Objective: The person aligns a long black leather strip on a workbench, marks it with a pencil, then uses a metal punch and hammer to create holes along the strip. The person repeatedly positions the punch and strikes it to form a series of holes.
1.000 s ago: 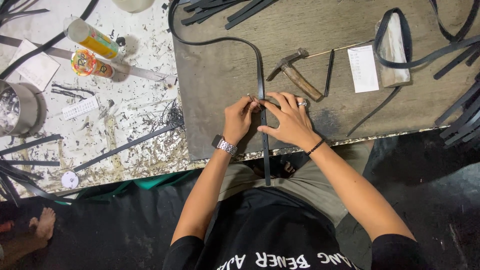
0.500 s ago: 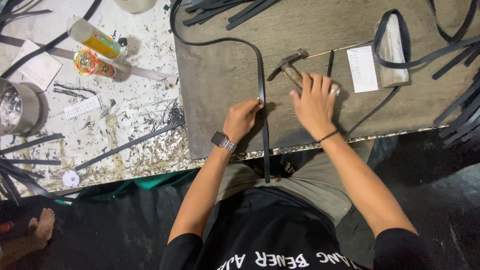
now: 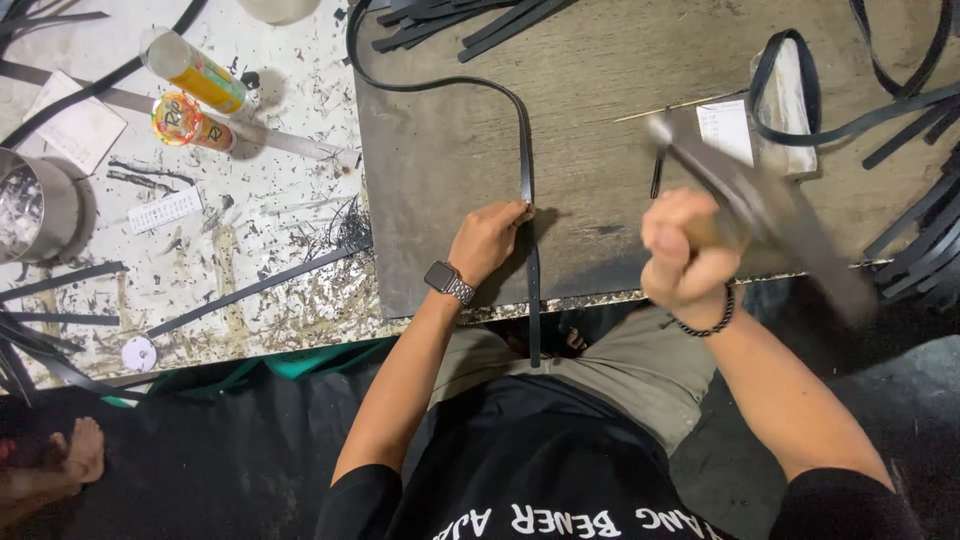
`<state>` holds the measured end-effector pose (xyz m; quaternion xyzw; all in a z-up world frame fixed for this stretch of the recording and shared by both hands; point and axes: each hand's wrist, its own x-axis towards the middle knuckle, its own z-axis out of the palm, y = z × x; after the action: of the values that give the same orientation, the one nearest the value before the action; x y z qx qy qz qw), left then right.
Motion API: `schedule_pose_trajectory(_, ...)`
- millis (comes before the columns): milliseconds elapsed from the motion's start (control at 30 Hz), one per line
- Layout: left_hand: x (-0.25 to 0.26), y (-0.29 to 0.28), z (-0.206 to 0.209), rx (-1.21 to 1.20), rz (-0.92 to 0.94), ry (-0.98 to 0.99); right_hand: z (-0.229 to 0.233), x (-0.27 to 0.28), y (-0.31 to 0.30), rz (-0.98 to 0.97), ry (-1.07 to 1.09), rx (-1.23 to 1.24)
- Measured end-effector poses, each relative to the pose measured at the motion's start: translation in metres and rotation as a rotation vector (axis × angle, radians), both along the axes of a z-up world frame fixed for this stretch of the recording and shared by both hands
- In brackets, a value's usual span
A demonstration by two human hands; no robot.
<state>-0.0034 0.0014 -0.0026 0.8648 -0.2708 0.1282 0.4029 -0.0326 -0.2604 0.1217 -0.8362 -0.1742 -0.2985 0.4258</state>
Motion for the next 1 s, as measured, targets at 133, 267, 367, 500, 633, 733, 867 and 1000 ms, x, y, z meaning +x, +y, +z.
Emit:
schedule_pose_trajectory(133,0.003,0.001,-0.009,0.037,-0.015,-0.005,0.006,-0.015,0.023,0.077,0.5,-0.329)
schedule_pose_trajectory(267,0.001,-0.001,-0.005,0.017,0.001,0.005,-0.016,-0.011,0.021,0.018,0.636,-0.39)
schedule_pose_trajectory(367,0.002,0.001,-0.017,0.005,0.024,0.03,-0.032,0.008,0.007,-0.109,0.611,-0.376)
schedule_pose_trajectory(500,-0.001,-0.002,-0.002,-0.035,0.023,0.04,-0.075,0.046,0.006,-0.272,0.237,-0.663)
schedule_pose_trajectory(633,-0.002,-0.002,0.0,-0.068,0.058,0.07,-0.115,0.056,0.021,-0.255,-0.024,-0.882)
schedule_pose_trajectory(733,0.0,-0.003,0.004,-0.106,0.067,0.084,-0.093,0.039,0.049,0.022,0.054,-0.771)
schedule_pose_trajectory(867,0.004,-0.004,0.016,-0.395,0.22,0.204,-0.083,0.031,0.056,0.272,0.314,-0.649)
schedule_pose_trajectory(1000,0.007,0.001,0.022,-0.747,0.325,0.4,-0.073,0.024,0.053,0.299,0.422,-0.608)
